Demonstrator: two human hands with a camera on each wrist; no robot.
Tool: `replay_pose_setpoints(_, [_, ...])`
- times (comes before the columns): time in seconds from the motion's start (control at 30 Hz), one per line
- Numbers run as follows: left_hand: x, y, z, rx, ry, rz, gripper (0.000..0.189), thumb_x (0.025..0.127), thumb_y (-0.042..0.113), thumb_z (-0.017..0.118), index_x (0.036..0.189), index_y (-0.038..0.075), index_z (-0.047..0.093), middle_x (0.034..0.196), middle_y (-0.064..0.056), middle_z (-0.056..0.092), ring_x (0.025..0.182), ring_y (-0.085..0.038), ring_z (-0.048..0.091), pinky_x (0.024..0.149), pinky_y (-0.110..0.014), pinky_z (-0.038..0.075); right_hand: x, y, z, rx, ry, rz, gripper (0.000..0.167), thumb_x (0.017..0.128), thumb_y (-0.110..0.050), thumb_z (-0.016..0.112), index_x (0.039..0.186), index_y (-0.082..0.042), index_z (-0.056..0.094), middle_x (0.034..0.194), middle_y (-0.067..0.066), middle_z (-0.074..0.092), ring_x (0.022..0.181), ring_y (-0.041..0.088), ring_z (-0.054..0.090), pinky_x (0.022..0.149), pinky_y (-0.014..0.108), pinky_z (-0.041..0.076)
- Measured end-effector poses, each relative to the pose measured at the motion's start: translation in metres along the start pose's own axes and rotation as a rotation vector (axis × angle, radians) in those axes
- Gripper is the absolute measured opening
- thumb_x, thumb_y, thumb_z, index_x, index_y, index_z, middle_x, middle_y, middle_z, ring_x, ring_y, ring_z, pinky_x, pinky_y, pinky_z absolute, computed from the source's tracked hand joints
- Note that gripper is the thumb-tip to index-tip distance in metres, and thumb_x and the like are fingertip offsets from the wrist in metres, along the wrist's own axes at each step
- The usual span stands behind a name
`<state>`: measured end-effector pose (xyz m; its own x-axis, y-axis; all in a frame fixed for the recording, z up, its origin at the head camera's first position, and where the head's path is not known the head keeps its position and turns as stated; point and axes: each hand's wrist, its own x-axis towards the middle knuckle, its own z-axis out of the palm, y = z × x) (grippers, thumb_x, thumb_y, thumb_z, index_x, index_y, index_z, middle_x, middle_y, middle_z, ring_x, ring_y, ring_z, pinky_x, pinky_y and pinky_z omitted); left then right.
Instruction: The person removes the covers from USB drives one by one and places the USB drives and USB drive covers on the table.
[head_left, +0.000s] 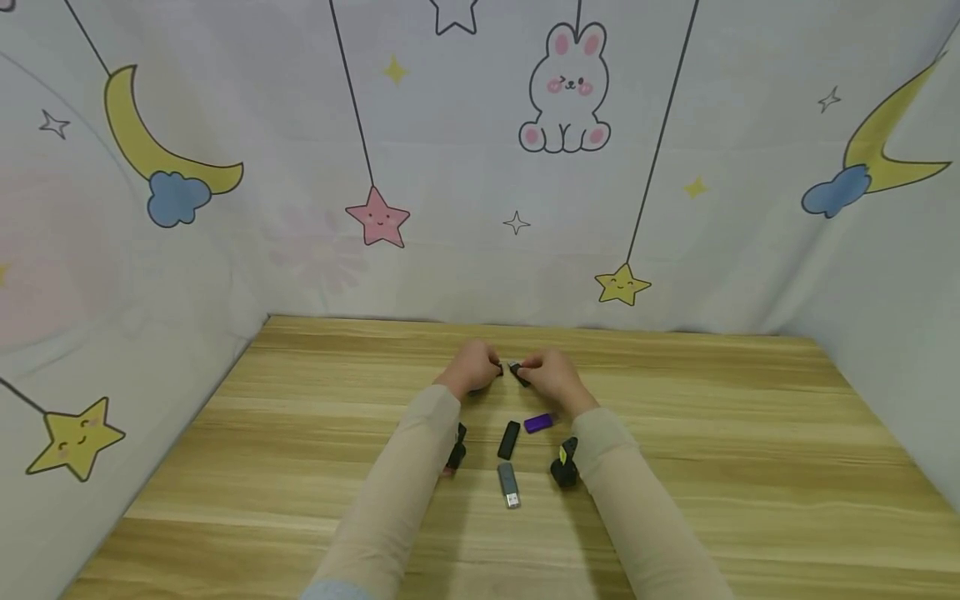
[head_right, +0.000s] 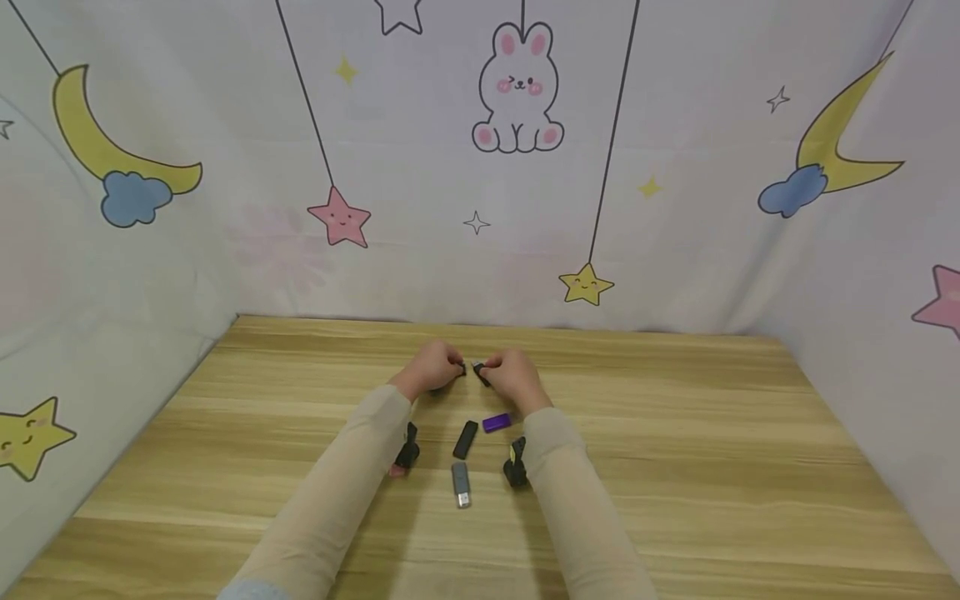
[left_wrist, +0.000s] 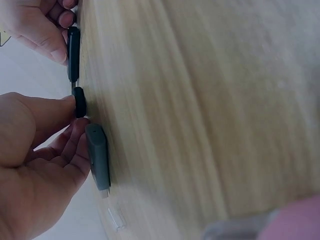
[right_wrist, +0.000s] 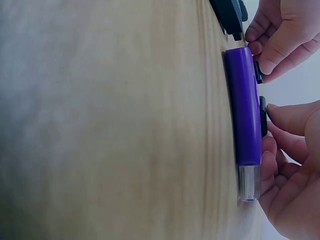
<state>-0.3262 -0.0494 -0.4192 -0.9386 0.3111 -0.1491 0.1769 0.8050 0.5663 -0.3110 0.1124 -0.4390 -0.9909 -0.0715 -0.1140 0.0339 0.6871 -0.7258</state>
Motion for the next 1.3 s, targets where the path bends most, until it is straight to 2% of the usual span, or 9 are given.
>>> replay_pose_setpoints(0.27, [0.001,0.001,0.001,0.027,0.024,0.015,0.029,0.097,0.014,0.055,0.119,-0.003,0.066,0.124,-0.018,0.062,0.116,-0.031,0.058,0.097,-0.042,0.047,0.0,0.002,-0.002,0.027,-0.025,-0.01,0.033,0.095,-0.022,0.06,0.119,0.001,0.065,0.122,0.017,0.063,0.113,0.032,0.057,0.094,0.045,0.046])
replay_pose_setpoints(0.4, [0.002,0.002,0.001,0.019,0.034,-0.007,0.032,0.097,0.017,0.056,0.119,-0.005,0.064,0.126,-0.019,0.061,0.116,-0.031,0.058,0.097,-0.043,0.047,-0.003,0.004,-0.006,0.081,-0.053,-0.006,0.038,0.097,-0.024,0.058,0.126,0.001,0.06,0.128,0.017,0.059,0.12,0.032,0.053,0.099,0.045,0.044])
replay_pose_setpoints(0.53, [-0.001,0.007,-0.003,0.006,0.04,-0.026,0.038,0.097,0.019,0.056,0.125,-0.006,0.06,0.131,-0.02,0.058,0.119,-0.031,0.055,0.099,-0.042,0.046,-0.005,0.008,-0.012,0.12,-0.072,-0.013,0.04,0.098,-0.024,0.057,0.13,0.0,0.057,0.13,0.018,0.058,0.118,0.03,0.054,0.1,0.045,0.043])
replay_pose_setpoints(0.67, [-0.006,0.012,-0.009,0.002,0.051,-0.011,0.04,0.096,0.019,0.057,0.126,-0.007,0.058,0.131,-0.02,0.058,0.103,-0.026,0.061,0.095,-0.04,0.048,-0.009,0.011,-0.02,0.103,-0.065,-0.044,0.039,0.098,-0.023,0.056,0.129,0.001,0.058,0.13,0.019,0.058,0.118,0.033,0.053,0.1,0.047,0.042])
replay_pose_setpoints(0.8, [-0.013,0.016,-0.014,-0.005,0.063,0.014,0.04,0.097,0.019,0.058,0.126,-0.007,0.058,0.124,-0.02,0.062,0.087,-0.023,0.063,0.089,-0.039,0.051,-0.016,0.008,-0.027,0.073,-0.059,-0.071,0.04,0.098,-0.024,0.056,0.13,0.0,0.058,0.126,0.019,0.059,0.117,0.034,0.054,0.098,0.047,0.044])
replay_pose_setpoints(0.97, [-0.019,0.018,-0.016,0.021,0.085,0.069,0.037,0.096,0.019,0.059,0.123,-0.007,0.06,0.115,-0.019,0.066,0.095,-0.026,0.064,0.086,-0.04,0.052,-0.025,0.002,-0.035,0.016,-0.053,-0.128,0.04,0.098,-0.026,0.057,0.129,-0.001,0.058,0.118,0.017,0.062,0.108,0.031,0.056,0.089,0.044,0.048])
replay_pose_setpoints(1.07, [-0.022,0.018,-0.014,0.045,0.1,0.116,0.037,0.095,0.021,0.06,0.121,-0.006,0.062,0.111,-0.018,0.067,0.093,-0.024,0.063,0.082,-0.037,0.053,-0.032,-0.002,-0.038,0.009,-0.05,-0.173,0.04,0.098,-0.025,0.058,0.129,0.0,0.058,0.117,0.017,0.062,0.107,0.031,0.057,0.087,0.043,0.049])
replay_pose_setpoints(1.17, [-0.027,0.019,-0.011,0.046,0.101,0.156,0.036,0.094,0.021,0.062,0.118,-0.006,0.064,0.1,-0.015,0.069,0.076,-0.018,0.06,0.069,-0.031,0.051,-0.039,-0.005,-0.04,0.01,-0.048,-0.228,0.039,0.097,-0.023,0.059,0.128,0.002,0.059,0.113,0.016,0.064,0.103,0.03,0.058,0.086,0.043,0.05])
replay_pose_setpoints(1.3, [-0.036,0.021,-0.008,0.01,0.076,0.203,0.026,0.094,0.019,0.063,0.105,-0.004,0.069,0.074,-0.007,0.062,0.054,-0.011,0.045,0.051,-0.023,0.038,-0.049,-0.008,-0.042,-0.005,-0.053,-0.301,0.039,0.096,-0.022,0.06,0.126,0.003,0.06,0.107,0.014,0.065,0.098,0.027,0.059,0.083,0.041,0.05])
